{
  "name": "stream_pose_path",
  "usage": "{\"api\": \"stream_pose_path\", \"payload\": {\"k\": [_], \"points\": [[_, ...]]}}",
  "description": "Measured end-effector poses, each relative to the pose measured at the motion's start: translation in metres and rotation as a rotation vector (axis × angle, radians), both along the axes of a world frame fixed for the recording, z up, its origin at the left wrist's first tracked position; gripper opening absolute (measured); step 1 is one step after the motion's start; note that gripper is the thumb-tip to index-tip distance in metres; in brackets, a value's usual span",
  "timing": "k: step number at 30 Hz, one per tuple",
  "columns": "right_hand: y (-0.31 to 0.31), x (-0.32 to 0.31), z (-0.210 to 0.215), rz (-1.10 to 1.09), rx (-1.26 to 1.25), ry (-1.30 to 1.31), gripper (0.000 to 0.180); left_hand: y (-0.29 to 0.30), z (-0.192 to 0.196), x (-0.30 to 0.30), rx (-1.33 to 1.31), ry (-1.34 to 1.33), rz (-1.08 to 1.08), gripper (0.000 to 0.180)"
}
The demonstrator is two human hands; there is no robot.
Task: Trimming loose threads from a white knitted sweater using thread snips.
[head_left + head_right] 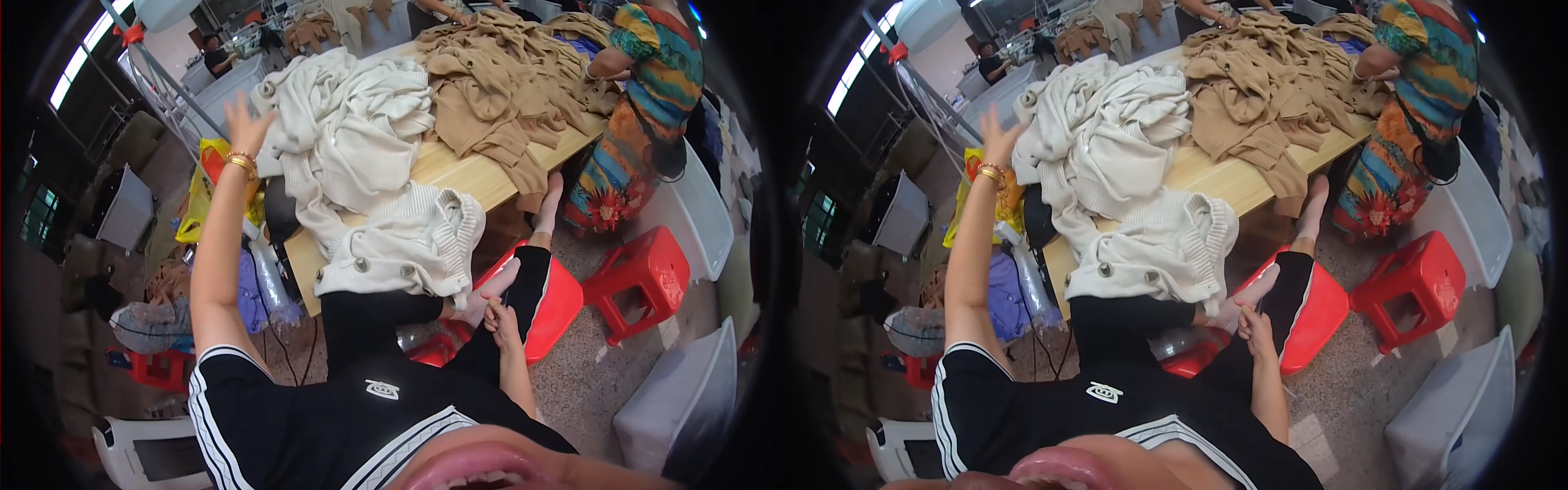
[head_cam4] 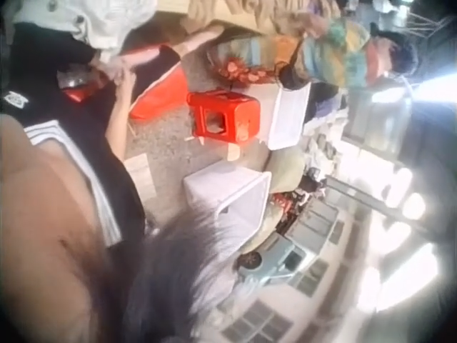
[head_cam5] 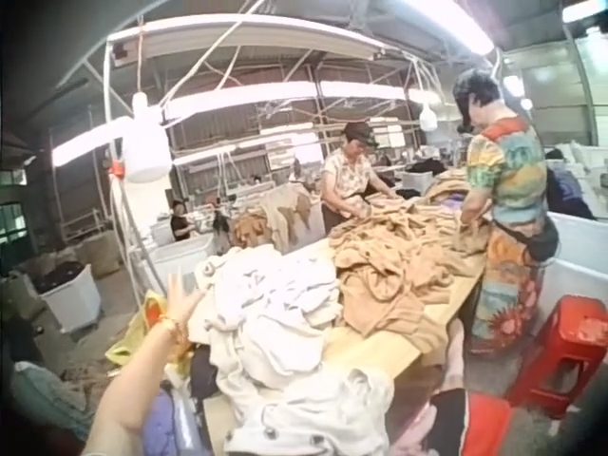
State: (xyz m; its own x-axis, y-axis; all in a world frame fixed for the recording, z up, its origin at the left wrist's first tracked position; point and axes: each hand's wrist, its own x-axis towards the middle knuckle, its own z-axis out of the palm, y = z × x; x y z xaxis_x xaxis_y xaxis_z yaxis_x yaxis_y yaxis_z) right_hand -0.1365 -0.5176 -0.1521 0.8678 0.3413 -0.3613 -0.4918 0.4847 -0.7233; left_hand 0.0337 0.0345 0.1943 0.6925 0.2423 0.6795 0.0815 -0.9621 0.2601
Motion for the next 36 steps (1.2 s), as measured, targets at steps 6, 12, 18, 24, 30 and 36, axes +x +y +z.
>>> {"api": "stream_pose_path", "payload": {"k": [6,12,18,24,30,36], "points": [[0.011,0.003,-0.001,0.023,0.022,0.006,0.029,0.071,0.025,0.045,-0.469,0.387,-0.033,0.109],[-0.001,-0.006,-0.001,-0.005,-0.006,0.006,0.028,0.005,0.008,0.069,-0.283,0.353,0.237,0.111],[0.003,-0.004,-0.002,-0.004,-0.009,0.01,0.028,0.013,0.016,0.058,-0.309,0.336,0.214,0.112],[0.003,0.0,-0.002,0.007,-0.01,0.006,0.028,0.016,0.021,0.05,-0.329,0.36,0.228,0.108],[-0.002,-0.002,-0.003,-0.008,-0.044,0.035,0.027,-0.198,0.101,0.007,-0.413,0.784,-0.717,0.101],[0.008,-0.005,-0.003,0.013,-0.063,0.011,0.027,-0.256,0.039,0.012,-0.173,1.206,-0.8,0.092]]}}
